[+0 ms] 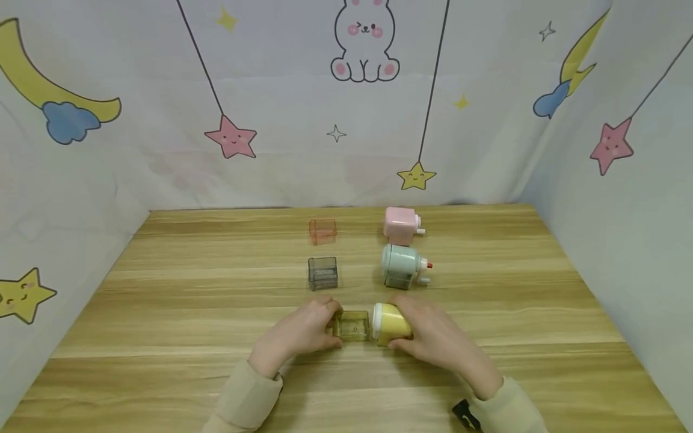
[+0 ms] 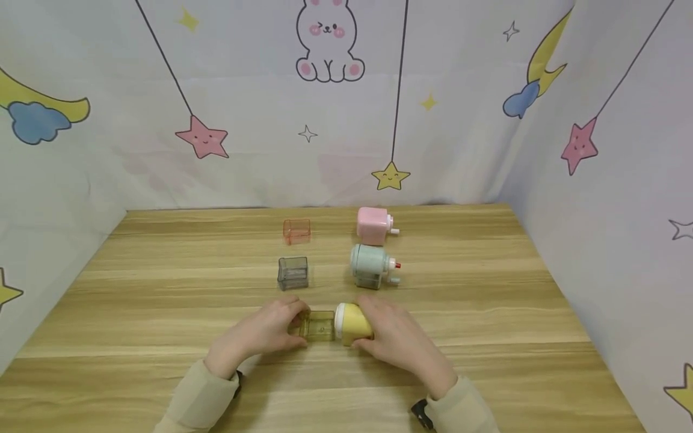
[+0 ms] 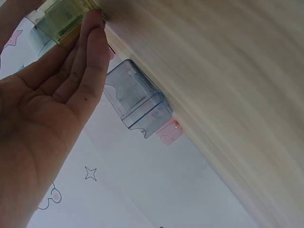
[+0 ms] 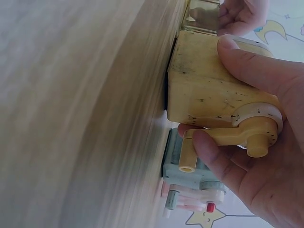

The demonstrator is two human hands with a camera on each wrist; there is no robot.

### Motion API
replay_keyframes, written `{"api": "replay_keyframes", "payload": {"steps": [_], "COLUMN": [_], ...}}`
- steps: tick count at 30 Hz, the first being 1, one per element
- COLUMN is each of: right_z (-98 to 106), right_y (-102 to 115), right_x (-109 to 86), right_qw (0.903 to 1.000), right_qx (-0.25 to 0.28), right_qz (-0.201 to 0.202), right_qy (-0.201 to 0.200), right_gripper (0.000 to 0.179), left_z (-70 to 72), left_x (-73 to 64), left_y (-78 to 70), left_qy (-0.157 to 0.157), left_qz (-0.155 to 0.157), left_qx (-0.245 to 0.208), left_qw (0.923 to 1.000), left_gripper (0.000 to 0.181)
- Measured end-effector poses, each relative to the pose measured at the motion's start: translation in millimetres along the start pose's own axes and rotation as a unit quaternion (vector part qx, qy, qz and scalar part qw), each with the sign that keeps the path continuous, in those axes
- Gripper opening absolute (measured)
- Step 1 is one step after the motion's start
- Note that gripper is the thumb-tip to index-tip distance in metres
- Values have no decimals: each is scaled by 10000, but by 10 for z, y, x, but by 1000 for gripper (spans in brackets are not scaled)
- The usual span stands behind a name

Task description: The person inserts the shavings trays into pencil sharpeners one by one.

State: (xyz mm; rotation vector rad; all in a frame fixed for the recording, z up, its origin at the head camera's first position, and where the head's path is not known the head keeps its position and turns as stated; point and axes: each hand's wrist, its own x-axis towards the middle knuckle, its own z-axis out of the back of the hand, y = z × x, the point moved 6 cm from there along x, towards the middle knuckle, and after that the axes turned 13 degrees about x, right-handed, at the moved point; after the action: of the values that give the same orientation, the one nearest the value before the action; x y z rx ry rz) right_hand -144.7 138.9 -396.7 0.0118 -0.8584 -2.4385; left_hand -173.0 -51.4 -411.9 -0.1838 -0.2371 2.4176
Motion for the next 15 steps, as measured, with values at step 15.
{"api": "replay_keyframes", "payload": {"steps": [15], "right_z": [-23], "right_y": [26], "right_x": [23], "right_qw": [10000], "right_qx": [8], "right_qz": [54], "right_qy": [-6], "right_gripper": [62], "left_z": [-1], "left_x": [32], "left_y": [-92], "left_qy": [3], "left_qz": [-59], "left_qx": [149], "left_qw": [9999], "left_gripper": [51]}}
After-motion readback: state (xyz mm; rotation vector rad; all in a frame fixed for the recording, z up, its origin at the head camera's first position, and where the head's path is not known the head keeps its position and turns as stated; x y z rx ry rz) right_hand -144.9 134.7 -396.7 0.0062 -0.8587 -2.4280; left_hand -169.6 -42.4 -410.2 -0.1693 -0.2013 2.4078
